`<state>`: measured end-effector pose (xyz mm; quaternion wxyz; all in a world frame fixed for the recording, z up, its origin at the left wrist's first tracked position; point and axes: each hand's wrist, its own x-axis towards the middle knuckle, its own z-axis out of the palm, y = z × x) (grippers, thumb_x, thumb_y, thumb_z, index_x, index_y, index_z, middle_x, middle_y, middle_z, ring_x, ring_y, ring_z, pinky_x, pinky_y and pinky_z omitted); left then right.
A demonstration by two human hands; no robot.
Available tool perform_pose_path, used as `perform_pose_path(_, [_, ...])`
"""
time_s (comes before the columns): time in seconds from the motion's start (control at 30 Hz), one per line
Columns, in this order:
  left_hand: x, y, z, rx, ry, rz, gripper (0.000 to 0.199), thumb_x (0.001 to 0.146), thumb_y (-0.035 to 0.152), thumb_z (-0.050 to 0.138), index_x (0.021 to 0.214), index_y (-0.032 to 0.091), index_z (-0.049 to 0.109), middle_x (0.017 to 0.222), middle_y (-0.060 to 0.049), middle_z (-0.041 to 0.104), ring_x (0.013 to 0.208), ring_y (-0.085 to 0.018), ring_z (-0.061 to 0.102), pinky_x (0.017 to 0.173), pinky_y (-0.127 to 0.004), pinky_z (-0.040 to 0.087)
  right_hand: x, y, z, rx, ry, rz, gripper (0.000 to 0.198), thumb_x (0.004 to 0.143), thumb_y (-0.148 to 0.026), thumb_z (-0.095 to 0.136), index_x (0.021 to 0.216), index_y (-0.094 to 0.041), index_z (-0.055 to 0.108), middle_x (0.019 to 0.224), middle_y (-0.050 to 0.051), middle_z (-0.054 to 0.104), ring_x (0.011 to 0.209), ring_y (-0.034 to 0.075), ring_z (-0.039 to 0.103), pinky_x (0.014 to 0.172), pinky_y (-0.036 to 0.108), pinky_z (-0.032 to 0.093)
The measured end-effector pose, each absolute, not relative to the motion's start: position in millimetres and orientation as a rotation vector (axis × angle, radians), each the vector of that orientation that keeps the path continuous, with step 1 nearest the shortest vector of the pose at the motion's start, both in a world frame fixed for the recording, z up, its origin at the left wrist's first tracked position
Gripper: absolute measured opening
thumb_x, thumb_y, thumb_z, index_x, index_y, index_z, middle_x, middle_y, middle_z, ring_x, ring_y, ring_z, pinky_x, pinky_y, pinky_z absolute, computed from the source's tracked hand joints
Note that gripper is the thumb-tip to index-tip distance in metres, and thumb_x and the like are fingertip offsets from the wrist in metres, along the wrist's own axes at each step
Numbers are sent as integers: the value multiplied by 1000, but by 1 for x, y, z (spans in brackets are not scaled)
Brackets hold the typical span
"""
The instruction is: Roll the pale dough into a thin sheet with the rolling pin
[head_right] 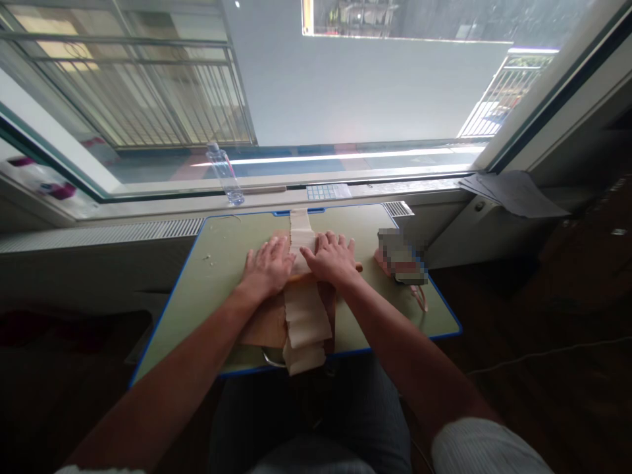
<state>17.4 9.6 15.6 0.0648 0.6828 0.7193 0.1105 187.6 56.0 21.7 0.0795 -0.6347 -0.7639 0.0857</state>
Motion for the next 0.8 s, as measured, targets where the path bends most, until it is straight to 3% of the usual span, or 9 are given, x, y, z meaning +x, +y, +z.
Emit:
perform_pose_path(0.13, [25, -18, 13, 2246, 2186, 497, 60, 110, 48, 35, 160, 22, 52, 168, -14, 49, 157, -34, 43, 131, -69, 23, 194, 29, 16, -1917, -2251, 145, 82, 106, -74, 30, 169, -22, 38, 176, 13, 35, 160, 40, 31, 128, 64, 21])
perform_pose_path(0.37, [18, -57, 8, 2345, 2256, 718, 50, 109, 50, 43, 141, 20, 68, 150, -16, 67, 145, -36, 54, 130, -72, 22, 211, -22, 5, -1713, -2194, -153, 67, 111, -62, 36, 160, -19, 52, 168, 15, 49, 158, 38, 36, 130, 65, 15])
perform_pose_path(0.43, [18, -64, 11, 2302, 2313, 696, 50, 109, 49, 44, 142, 20, 67, 151, -17, 66, 146, -38, 53, 129, -73, 22, 213, -32, 5, -1679, -2213, -152, 64, 111, -60, 36, 158, -20, 55, 168, 14, 50, 158, 37, 35, 130, 65, 14])
perform_pose_path(0.57, [26, -64, 14, 2259, 2233, 495, 54, 111, 46, 35, 153, 26, 61, 164, -12, 56, 155, -33, 45, 133, -62, 26, 210, -34, 7, -1735, -2303, -65, 62, 113, -57, 30, 161, -25, 53, 172, 9, 44, 161, 37, 30, 129, 67, 17])
perform_pose_path(0.8, [26, -12, 13, 2168, 2246, 315, 61, 110, 50, 28, 163, 30, 50, 175, -7, 40, 163, -31, 33, 134, -64, 19, 198, 6, 10, -1824, -2298, -31, 69, 112, -62, 26, 166, -25, 47, 175, 9, 38, 162, 38, 29, 128, 68, 20])
